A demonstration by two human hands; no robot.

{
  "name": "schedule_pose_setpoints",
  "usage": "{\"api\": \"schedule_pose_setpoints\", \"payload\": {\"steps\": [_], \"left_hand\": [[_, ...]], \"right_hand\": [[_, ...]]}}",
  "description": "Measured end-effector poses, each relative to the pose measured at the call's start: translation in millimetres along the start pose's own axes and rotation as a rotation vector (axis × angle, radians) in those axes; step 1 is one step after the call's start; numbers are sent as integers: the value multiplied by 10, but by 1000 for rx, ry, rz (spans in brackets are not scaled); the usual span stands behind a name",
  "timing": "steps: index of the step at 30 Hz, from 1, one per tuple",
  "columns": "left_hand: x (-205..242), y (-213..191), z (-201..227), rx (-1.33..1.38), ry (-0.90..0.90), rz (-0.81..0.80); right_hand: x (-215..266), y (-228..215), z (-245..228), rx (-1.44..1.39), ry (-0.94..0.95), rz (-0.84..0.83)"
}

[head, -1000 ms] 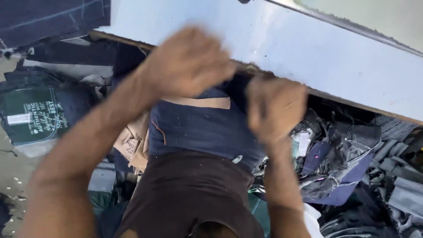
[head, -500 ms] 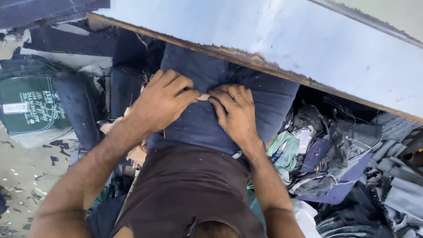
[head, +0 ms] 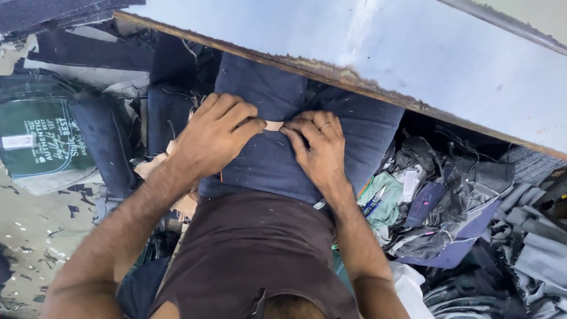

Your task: The person operates an industrial sewing machine to stitch a beige strip onto the edge of a dark denim fabric piece. They repeatedly guide the fabric through the machine, cut the thread, and handle the denim pieces, occasionally picking up new strips from their lap.

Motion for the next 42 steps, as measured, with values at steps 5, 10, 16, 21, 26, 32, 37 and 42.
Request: {"api": "schedule_pose_setpoints", "payload": {"steps": [5,10,16,21,26,32,37,42], "left_hand": [[-3,-61,104,-111,67,-5],[58,-59,99,-123,87,25],[65,-80,94,-133,86,37],[50,-97,66,-89,59,17],[91,-119,1,-75,57,42],[2,-201,59,-27,73,20],[-28,-45,160,194,78,-65],[-79,-216,81,315,-66,-115]], "right_hand": [[-27,-13,-29,2,-15,-13],[0,43,8,22,-15,-43],[-17,-10,-51,20,-62,-30],[-45,-152,-207,49,-177,19],[1,-221,-251,38,-243,50],[-14,-294,-311,5,-267,37],[-14,-297,-349,-117,-206,-78],[-53,-361,-289,-251,-104,-184]]}}
Point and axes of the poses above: each hand's wrist, its own x-axis away from the middle knuckle, its own y-axis out of the palm, z = x × y, the point moved 9 cm from there along -x, towards the middle knuckle, and after that the axes turned 12 degrees about x, right-handed, at the moved point
